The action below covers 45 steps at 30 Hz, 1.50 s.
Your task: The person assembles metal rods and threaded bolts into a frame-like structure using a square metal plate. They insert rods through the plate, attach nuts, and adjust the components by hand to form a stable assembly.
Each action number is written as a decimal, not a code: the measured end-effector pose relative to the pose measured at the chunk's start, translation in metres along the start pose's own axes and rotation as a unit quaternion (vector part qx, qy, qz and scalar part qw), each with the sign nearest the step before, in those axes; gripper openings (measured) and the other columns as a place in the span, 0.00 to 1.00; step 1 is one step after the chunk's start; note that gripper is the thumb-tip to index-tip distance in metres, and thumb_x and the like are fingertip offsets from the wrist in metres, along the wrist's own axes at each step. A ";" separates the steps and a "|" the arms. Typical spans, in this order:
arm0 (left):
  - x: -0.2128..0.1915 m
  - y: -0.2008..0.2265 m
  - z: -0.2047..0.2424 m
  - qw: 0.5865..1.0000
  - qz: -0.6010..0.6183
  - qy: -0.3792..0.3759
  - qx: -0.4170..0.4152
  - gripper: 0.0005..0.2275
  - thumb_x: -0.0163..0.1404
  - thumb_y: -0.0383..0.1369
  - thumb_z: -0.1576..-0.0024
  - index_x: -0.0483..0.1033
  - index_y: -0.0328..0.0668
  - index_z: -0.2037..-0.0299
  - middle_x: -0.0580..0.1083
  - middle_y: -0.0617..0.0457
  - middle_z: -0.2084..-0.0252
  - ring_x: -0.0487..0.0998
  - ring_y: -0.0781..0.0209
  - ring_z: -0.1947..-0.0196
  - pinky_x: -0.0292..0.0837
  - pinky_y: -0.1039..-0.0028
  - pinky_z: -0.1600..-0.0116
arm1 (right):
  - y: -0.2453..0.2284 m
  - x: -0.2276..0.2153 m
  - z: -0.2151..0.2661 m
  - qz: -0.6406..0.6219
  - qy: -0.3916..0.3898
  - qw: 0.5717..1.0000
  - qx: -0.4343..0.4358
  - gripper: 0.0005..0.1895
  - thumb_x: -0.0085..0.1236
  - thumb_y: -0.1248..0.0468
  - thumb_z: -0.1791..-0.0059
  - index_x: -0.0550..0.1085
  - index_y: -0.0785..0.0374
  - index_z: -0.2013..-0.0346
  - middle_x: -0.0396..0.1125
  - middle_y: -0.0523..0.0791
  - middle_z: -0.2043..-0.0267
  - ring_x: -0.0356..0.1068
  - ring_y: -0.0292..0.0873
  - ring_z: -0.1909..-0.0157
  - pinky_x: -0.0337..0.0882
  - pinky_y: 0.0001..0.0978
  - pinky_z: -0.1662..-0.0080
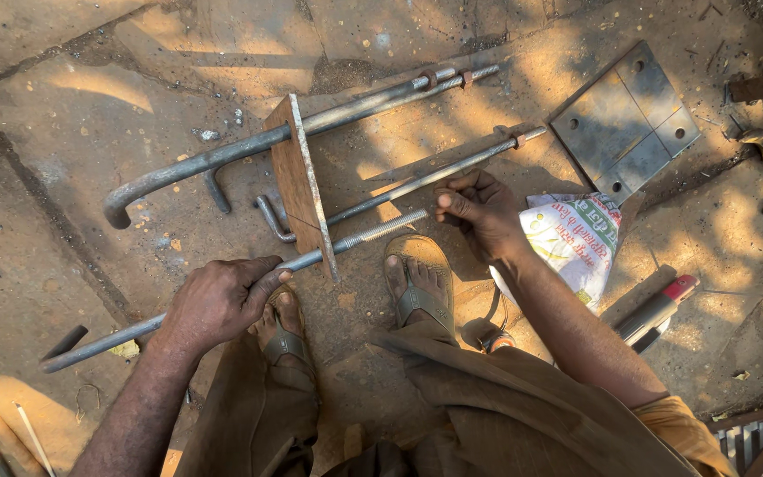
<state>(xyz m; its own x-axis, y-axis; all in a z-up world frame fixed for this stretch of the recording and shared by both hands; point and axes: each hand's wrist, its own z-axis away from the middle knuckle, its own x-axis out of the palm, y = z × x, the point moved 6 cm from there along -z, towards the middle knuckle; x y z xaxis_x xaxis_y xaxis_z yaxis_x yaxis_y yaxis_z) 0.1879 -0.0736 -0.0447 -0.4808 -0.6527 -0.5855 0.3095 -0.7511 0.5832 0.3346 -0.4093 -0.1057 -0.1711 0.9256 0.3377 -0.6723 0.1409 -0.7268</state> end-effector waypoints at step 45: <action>-0.004 0.003 -0.005 0.999 -0.021 -0.033 -0.010 0.18 0.47 0.50 0.39 0.83 0.51 0.51 0.82 0.49 0.73 0.84 0.53 0.72 0.80 0.59 0.64 | -0.008 0.005 0.014 0.254 -0.129 0.953 -0.103 0.18 0.63 0.72 0.50 0.76 0.66 0.45 0.68 0.48 0.39 0.72 0.40 0.40 0.75 0.34 0.36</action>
<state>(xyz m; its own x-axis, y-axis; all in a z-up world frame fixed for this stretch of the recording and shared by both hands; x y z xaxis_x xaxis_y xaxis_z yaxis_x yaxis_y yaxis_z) 0.1950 -0.0743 -0.0438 -0.5472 -0.6131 -0.5697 0.3040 -0.7798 0.5473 0.3288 -0.4109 -0.0898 -0.6264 0.7791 0.0272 -0.3043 -0.2122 -0.9286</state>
